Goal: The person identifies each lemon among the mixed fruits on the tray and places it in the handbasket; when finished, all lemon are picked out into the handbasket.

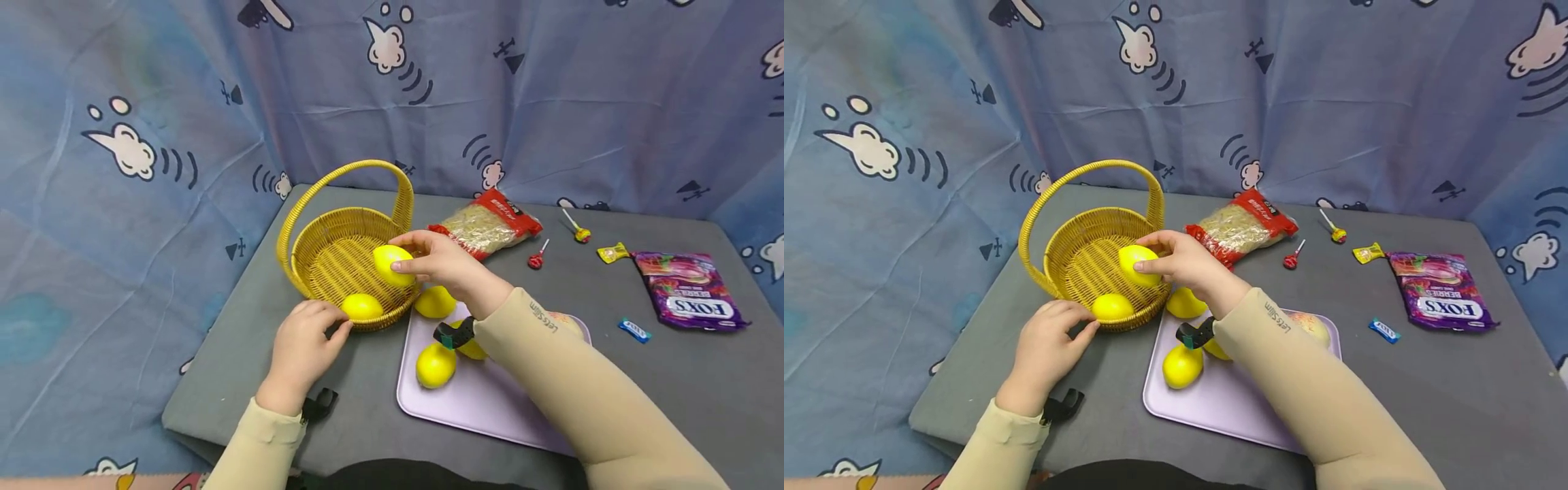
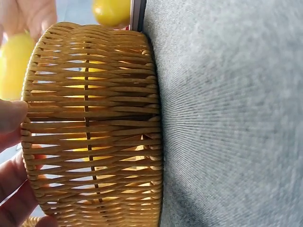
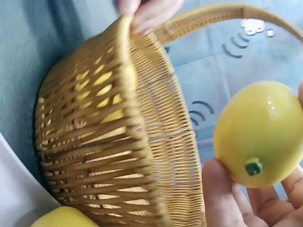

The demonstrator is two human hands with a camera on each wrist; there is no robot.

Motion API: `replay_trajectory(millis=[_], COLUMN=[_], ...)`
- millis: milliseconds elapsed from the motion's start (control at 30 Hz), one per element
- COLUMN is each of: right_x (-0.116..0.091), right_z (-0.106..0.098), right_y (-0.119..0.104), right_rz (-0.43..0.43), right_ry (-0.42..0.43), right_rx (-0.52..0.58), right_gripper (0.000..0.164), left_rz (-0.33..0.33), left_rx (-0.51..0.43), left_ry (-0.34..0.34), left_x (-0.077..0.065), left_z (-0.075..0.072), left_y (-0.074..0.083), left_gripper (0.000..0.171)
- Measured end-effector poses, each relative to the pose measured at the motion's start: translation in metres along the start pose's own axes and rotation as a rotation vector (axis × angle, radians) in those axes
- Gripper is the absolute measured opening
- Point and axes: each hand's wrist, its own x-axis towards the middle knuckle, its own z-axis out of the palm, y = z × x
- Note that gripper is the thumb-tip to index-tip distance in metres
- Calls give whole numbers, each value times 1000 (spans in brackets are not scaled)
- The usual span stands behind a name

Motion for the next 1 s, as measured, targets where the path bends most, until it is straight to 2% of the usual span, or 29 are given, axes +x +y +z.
replay_trajectory(millis=[100, 300, 400, 633, 867, 1000], right_x=[12, 24, 27, 33, 38, 41], right_z=[8, 22, 26, 31, 37, 40], right_y=[4, 11, 14, 13, 11, 12], right_rz=[-14, -130, -169, -168, -157, -149], right_ry=[22, -25, -62, -143, -303, -331], right_rx=[-126, -621, -777, -878, -933, -949], right_gripper=[47, 47, 46, 41, 37, 38], left_rz=[-5, -20, -8, 31, 40, 43], left_rx=[5, 1, -6, -5, 4, 6], left_ry=[-8, -17, -10, 15, 24, 25], left_x=[-1, -4, -4, -3, -1, 0], left_z=[1, 1, 0, 0, 0, 1], left_y=[0, 1, 1, 0, -2, -3], left_gripper=[6, 6, 7, 8, 8, 8])
